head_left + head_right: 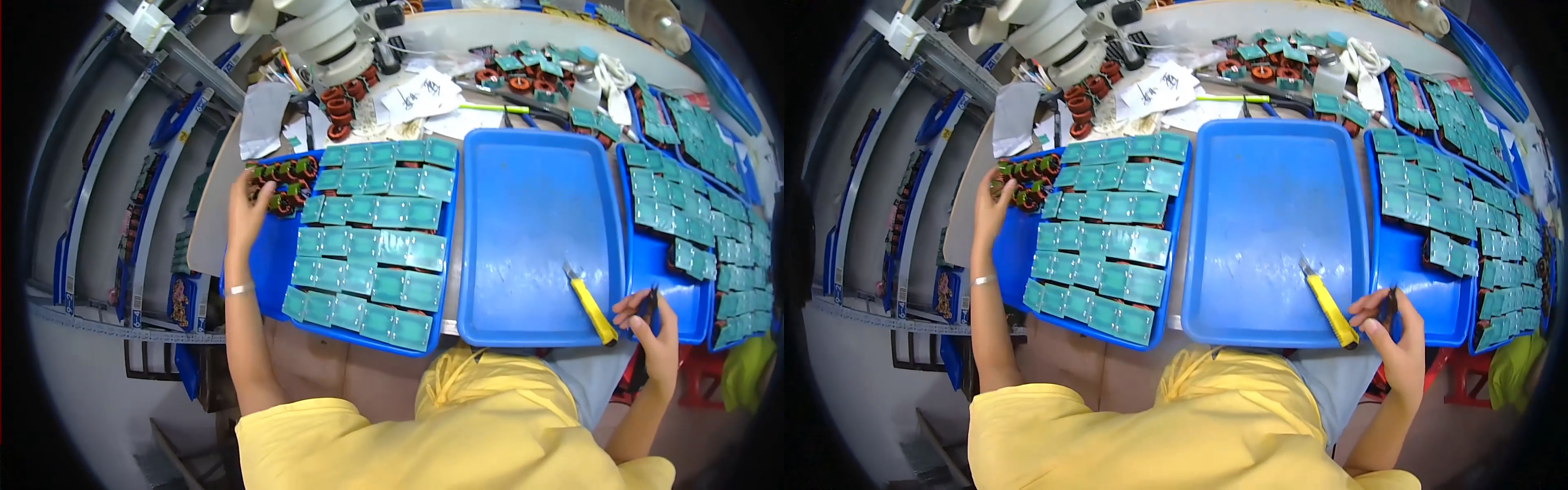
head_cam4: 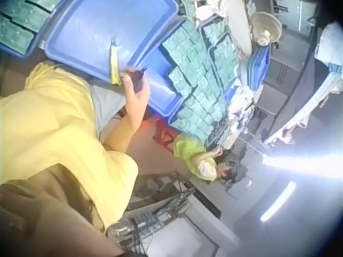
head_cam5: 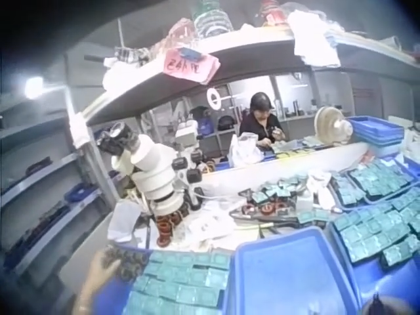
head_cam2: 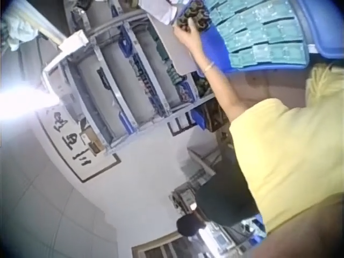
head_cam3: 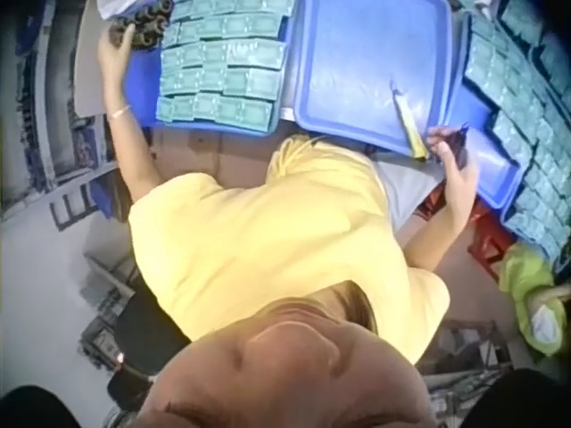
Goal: Trim excess wires from electronic components using wire cutters.
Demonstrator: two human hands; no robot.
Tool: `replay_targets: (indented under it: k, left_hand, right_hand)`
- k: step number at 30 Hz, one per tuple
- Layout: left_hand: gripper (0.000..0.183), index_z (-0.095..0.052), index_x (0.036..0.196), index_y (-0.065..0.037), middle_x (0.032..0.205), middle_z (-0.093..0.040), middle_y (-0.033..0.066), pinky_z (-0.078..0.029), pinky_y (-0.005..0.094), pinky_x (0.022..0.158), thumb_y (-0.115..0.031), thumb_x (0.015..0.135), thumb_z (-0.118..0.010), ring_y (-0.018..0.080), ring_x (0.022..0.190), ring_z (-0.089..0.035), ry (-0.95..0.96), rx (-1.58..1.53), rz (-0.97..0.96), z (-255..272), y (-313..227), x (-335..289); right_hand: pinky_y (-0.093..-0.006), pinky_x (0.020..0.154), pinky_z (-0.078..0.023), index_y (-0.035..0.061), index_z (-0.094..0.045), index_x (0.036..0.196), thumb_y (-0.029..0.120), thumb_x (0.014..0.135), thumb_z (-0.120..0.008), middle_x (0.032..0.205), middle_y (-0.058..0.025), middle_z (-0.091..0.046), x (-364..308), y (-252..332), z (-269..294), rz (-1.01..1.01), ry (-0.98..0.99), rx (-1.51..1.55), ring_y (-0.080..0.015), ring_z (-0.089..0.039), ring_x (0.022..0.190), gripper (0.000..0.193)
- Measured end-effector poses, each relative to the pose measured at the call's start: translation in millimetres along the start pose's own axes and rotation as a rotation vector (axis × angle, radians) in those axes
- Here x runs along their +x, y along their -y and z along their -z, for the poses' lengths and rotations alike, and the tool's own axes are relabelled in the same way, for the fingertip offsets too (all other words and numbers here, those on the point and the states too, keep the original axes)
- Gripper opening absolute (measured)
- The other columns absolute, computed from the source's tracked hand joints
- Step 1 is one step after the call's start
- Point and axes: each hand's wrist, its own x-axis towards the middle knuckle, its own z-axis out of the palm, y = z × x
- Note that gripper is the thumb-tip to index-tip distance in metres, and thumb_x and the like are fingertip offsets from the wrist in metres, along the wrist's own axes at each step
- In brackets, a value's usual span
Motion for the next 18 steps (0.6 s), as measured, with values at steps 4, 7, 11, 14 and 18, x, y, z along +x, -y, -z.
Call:
replay_targets:
  k: [4,7,11,14,18]
  left_hand:
    - [0.049,-0.055,0.101,-0.009,0.116,-0.049,0.0084,-0.03,0.0423,0.1,-0.031,0.063,-0.076,0.0305,0.119,-0.039,0.607,-0.048,-0.41,4,-140,-87]
    - [0.055,-0.054,0.098,-0.012,0.122,-0.039,0.0086,-0.026,0.0485,0.102,-0.034,0.054,-0.079,0.0366,0.127,-0.026,0.841,0.068,-0.577,-9,-180,-132]
    - [0.054,-0.052,0.096,-0.013,0.124,-0.038,0.0096,-0.024,0.0519,0.102,-0.026,0.053,-0.081,0.0382,0.126,-0.025,0.795,0.148,-0.518,-18,-187,-156]
    - [0.054,-0.05,0.095,-0.012,0.123,-0.038,0.01,-0.023,0.0519,0.103,-0.023,0.052,-0.082,0.0384,0.126,-0.026,0.767,0.222,-0.51,-15,-193,-167]
    - [0.054,-0.048,0.094,-0.009,0.119,-0.04,0.0108,-0.026,0.0494,0.101,-0.015,0.052,-0.081,0.0386,0.125,-0.028,0.74,0.18,-0.51,-18,-189,-170]
  right_hand:
    - [-0.0268,0.069,-0.045,-0.0021,-0.049,0.095,0.005,0.076,-0.058,0.085,-0.01,-0.057,14,5,-12,0.049,0.04,-0.252,-0.0142,-0.056,0.076,0.022]
    - [-0.0286,0.068,-0.045,-0.0034,-0.05,0.096,0.004,0.073,-0.062,0.083,-0.0116,-0.059,14,17,-27,-0.013,0.064,-0.524,-0.0189,-0.058,0.075,0.026]
    - [-0.0383,0.072,-0.045,-0.0031,-0.052,0.099,0.009,0.069,-0.068,0.09,-0.0208,-0.059,17,4,-43,0.249,-0.016,-0.846,-0.0385,-0.056,0.081,0.035]
    - [-0.0414,0.073,-0.043,-0.0012,-0.05,0.095,0.007,0.065,-0.069,0.087,-0.0183,-0.057,19,-6,-47,0.254,0.033,-1.028,-0.0364,-0.054,0.084,0.036]
    - [-0.0405,0.072,-0.042,-0.0007,-0.049,0.094,0.007,0.066,-0.067,0.084,-0.0162,-0.057,22,-13,-48,0.277,0.058,-1.099,-0.0333,-0.054,0.083,0.035]
